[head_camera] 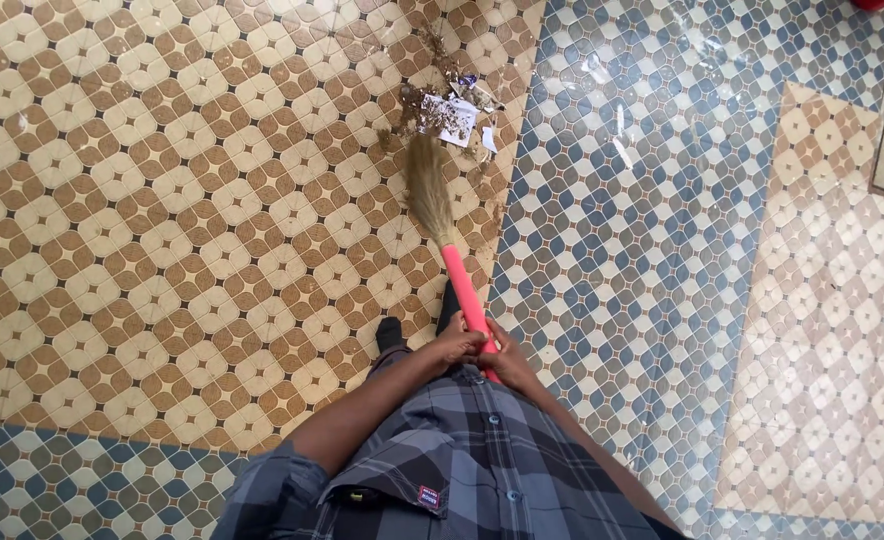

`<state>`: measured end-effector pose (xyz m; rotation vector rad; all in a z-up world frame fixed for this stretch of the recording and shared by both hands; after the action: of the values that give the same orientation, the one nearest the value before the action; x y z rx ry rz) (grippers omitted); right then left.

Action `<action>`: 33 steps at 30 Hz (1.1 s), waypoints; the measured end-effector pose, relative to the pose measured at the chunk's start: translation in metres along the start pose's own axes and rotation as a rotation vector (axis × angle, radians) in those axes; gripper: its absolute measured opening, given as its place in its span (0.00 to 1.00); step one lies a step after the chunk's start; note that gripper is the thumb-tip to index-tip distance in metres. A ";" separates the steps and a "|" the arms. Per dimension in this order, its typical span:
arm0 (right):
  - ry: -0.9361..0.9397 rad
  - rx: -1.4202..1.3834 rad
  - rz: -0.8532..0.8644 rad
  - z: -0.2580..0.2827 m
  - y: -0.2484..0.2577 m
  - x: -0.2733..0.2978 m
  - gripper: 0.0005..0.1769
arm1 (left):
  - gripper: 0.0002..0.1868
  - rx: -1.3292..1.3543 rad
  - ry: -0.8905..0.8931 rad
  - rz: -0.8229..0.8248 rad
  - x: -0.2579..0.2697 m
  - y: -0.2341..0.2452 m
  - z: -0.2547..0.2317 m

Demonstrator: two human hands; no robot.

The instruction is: The person sweeps pieces of paper and debris on a tiled floor using a broom, moving the pile across the room.

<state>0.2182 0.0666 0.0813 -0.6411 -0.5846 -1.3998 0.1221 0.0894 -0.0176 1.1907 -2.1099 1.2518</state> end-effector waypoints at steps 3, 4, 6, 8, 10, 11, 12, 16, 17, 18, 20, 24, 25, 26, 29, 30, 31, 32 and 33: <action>0.080 0.122 0.052 0.013 -0.016 0.003 0.53 | 0.42 0.076 -0.013 -0.065 0.019 0.016 0.008; 0.006 0.076 0.053 0.010 -0.023 0.002 0.53 | 0.42 0.087 -0.007 -0.101 0.026 0.026 0.012; -0.140 -0.017 0.064 0.001 -0.036 -0.005 0.52 | 0.43 0.067 -0.021 -0.162 0.030 0.044 0.015; -0.139 -0.018 0.128 -0.008 -0.053 -0.025 0.50 | 0.43 0.010 -0.047 -0.209 0.030 0.062 0.018; -0.091 -0.074 0.186 -0.022 -0.060 -0.049 0.48 | 0.40 -0.030 -0.020 -0.284 0.027 0.075 0.019; -0.050 -0.127 0.209 -0.031 -0.064 -0.058 0.46 | 0.38 -0.046 -0.008 -0.321 0.025 0.079 0.019; -0.010 -0.180 0.233 -0.039 -0.065 -0.067 0.45 | 0.37 -0.115 0.007 -0.323 0.023 0.079 0.019; -0.108 -0.240 0.195 -0.074 -0.038 -0.079 0.45 | 0.31 -0.238 0.024 -0.265 0.001 0.054 0.019; -0.143 -0.248 0.147 -0.077 -0.025 -0.078 0.44 | 0.29 -0.240 0.012 -0.232 -0.010 0.044 0.013; -0.179 -0.257 0.101 -0.078 -0.011 -0.079 0.42 | 0.27 -0.287 0.017 -0.174 -0.021 0.034 0.007; -0.205 -0.313 0.054 -0.082 0.013 -0.075 0.44 | 0.25 -0.375 0.049 -0.050 -0.033 0.009 0.014; -0.130 -0.352 -0.021 -0.069 0.066 -0.055 0.49 | 0.32 -0.372 0.084 0.304 -0.049 -0.043 -0.007; -0.111 -0.319 -0.010 -0.062 0.078 -0.049 0.50 | 0.34 -0.370 0.119 0.358 -0.047 -0.056 -0.015; -0.092 -0.286 0.000 -0.054 0.090 -0.042 0.50 | 0.38 -0.368 0.154 0.411 -0.043 -0.069 -0.025; -0.043 -0.231 0.030 -0.018 0.109 -0.038 0.52 | 0.41 -0.378 0.184 0.392 -0.028 -0.094 -0.066; -0.032 -0.223 0.039 -0.002 0.113 -0.038 0.53 | 0.41 -0.356 0.189 0.359 -0.024 -0.100 -0.081; -0.052 -0.244 0.064 0.013 0.114 -0.041 0.53 | 0.41 -0.340 0.192 0.326 -0.022 -0.103 -0.096; -0.071 -0.265 0.091 0.029 0.114 -0.044 0.54 | 0.41 -0.324 0.194 0.293 -0.023 -0.105 -0.109; -0.091 -0.290 0.116 0.044 0.110 -0.048 0.55 | 0.40 -0.287 0.176 0.257 -0.025 -0.103 -0.120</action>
<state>0.3241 0.1379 0.0706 -0.9599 -0.4117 -1.3627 0.2127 0.1798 0.0780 0.6801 -2.2644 1.0636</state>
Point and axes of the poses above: each hand's wrist, its own x-axis away from the middle knuckle, its own y-axis out of the back of the hand, z = x × y, the point moved 8 cm from there along -x, towards the middle knuckle, and after that the axes turned 4 degrees about -x, right-handed, at the moved point
